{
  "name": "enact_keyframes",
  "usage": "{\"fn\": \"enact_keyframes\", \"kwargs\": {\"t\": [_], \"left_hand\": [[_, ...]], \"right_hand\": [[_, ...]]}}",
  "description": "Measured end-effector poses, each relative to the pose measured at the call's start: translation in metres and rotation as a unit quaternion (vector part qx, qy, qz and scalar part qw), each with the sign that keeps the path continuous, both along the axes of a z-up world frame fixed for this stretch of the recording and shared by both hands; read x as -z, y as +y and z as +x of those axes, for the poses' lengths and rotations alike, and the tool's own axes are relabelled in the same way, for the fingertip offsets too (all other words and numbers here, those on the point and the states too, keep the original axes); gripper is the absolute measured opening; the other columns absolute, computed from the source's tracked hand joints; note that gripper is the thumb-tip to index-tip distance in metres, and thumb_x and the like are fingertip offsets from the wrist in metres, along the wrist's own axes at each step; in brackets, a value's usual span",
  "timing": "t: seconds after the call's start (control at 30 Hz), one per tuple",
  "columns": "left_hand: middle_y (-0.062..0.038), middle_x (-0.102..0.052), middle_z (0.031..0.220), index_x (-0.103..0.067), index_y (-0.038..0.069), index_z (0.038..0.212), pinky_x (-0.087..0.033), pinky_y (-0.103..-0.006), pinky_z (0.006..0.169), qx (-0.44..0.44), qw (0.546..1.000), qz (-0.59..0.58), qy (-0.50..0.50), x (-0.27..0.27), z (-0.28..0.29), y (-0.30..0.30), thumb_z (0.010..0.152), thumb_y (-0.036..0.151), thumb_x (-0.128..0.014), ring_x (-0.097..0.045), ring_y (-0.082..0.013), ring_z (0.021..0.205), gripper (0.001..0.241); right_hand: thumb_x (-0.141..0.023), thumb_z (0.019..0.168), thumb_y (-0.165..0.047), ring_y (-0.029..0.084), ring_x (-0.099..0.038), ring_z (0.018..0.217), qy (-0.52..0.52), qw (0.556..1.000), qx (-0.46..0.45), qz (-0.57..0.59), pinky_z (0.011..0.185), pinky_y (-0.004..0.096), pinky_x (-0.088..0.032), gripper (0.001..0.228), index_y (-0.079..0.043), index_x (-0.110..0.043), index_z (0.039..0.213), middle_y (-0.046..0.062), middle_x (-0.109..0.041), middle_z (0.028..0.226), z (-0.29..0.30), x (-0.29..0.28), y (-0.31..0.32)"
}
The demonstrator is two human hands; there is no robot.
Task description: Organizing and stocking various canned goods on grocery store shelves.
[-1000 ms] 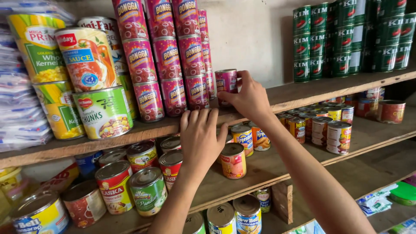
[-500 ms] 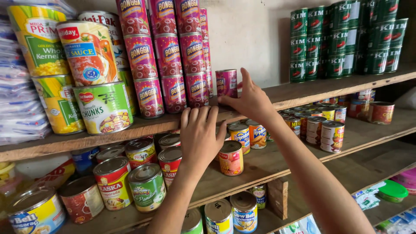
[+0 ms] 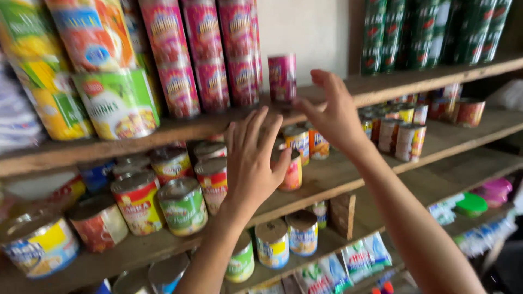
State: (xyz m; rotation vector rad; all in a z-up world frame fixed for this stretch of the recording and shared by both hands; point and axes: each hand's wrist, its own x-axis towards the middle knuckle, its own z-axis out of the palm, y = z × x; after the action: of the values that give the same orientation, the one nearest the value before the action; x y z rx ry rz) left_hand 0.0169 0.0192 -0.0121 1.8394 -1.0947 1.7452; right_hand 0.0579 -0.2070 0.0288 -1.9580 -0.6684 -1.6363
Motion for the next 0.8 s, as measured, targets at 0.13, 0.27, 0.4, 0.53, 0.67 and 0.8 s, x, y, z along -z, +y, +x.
{"fn": "enact_keyframes", "kwargs": {"t": [0.13, 0.27, 0.4, 0.53, 0.67, 0.8], "left_hand": [[-0.018, -0.053, 0.147, -0.054, 0.007, 0.143, -0.038, -0.0533, 0.119, 0.084, 0.994, 0.004, 0.072, 0.026, -0.027, 0.013, 0.093, 0.024, -0.075, -0.051, -0.0378, 0.139, 0.057], [-0.014, -0.054, 0.144, -0.055, 0.007, 0.144, -0.048, -0.0444, 0.114, 0.159, 0.977, 0.024, 0.139, 0.062, -0.059, 0.031, 0.099, 0.021, -0.077, -0.056, -0.0337, 0.134, 0.052], [-0.011, -0.054, 0.143, -0.056, 0.009, 0.144, -0.054, -0.0373, 0.11, 0.239, 0.938, 0.071, 0.24, 0.107, -0.087, 0.053, 0.101, 0.02, -0.077, -0.058, -0.0285, 0.135, 0.05], [-0.012, -0.054, 0.146, -0.058, 0.008, 0.141, -0.054, -0.0396, 0.112, 0.271, 0.896, 0.101, 0.337, 0.158, -0.108, 0.071, 0.097, 0.021, -0.078, -0.057, -0.0306, 0.138, 0.05], [-0.011, -0.057, 0.143, -0.059, 0.006, 0.14, -0.053, -0.0414, 0.114, 0.309, 0.834, 0.122, 0.442, 0.209, -0.122, 0.078, 0.098, 0.018, -0.076, -0.058, -0.0295, 0.137, 0.047], [-0.013, -0.064, 0.134, -0.061, 0.004, 0.134, -0.05, -0.042, 0.111, 0.308, 0.815, 0.138, 0.47, 0.263, -0.133, 0.077, 0.096, 0.016, -0.074, -0.063, -0.0295, 0.128, 0.042]], "right_hand": [[-0.081, 0.097, -0.023, 0.035, -0.063, 0.125, 0.032, 0.999, 0.002, -0.017, 0.104, 0.041, -0.051, 0.051, 0.002, -0.058, 0.136, 0.019, -0.064, 0.132, -0.073, 0.031, 0.022], [-0.079, 0.101, -0.017, 0.031, -0.063, 0.128, 0.112, 0.993, -0.031, -0.034, 0.109, 0.039, -0.05, 0.04, 0.001, -0.062, 0.131, 0.016, -0.064, 0.133, -0.128, 0.079, 0.03], [-0.077, 0.101, -0.011, 0.028, -0.062, 0.132, 0.18, 0.98, -0.07, -0.048, 0.115, 0.037, -0.048, 0.032, 0.001, -0.062, 0.127, 0.015, -0.062, 0.137, -0.174, 0.126, 0.032], [-0.076, 0.098, -0.01, 0.026, -0.062, 0.131, 0.272, 0.959, -0.073, -0.022, 0.113, 0.035, -0.048, 0.032, -0.001, -0.064, 0.127, 0.015, -0.062, 0.136, -0.22, 0.174, 0.033], [-0.074, 0.093, -0.012, 0.026, -0.063, 0.128, 0.341, 0.935, -0.098, -0.004, 0.112, 0.037, -0.048, 0.036, -0.001, -0.064, 0.125, 0.015, -0.064, 0.137, -0.259, 0.218, 0.037], [-0.073, 0.091, -0.014, 0.028, -0.063, 0.129, 0.395, 0.913, -0.096, 0.024, 0.111, 0.04, -0.049, 0.034, 0.0, -0.065, 0.121, 0.014, -0.066, 0.134, -0.297, 0.263, 0.043]]}}
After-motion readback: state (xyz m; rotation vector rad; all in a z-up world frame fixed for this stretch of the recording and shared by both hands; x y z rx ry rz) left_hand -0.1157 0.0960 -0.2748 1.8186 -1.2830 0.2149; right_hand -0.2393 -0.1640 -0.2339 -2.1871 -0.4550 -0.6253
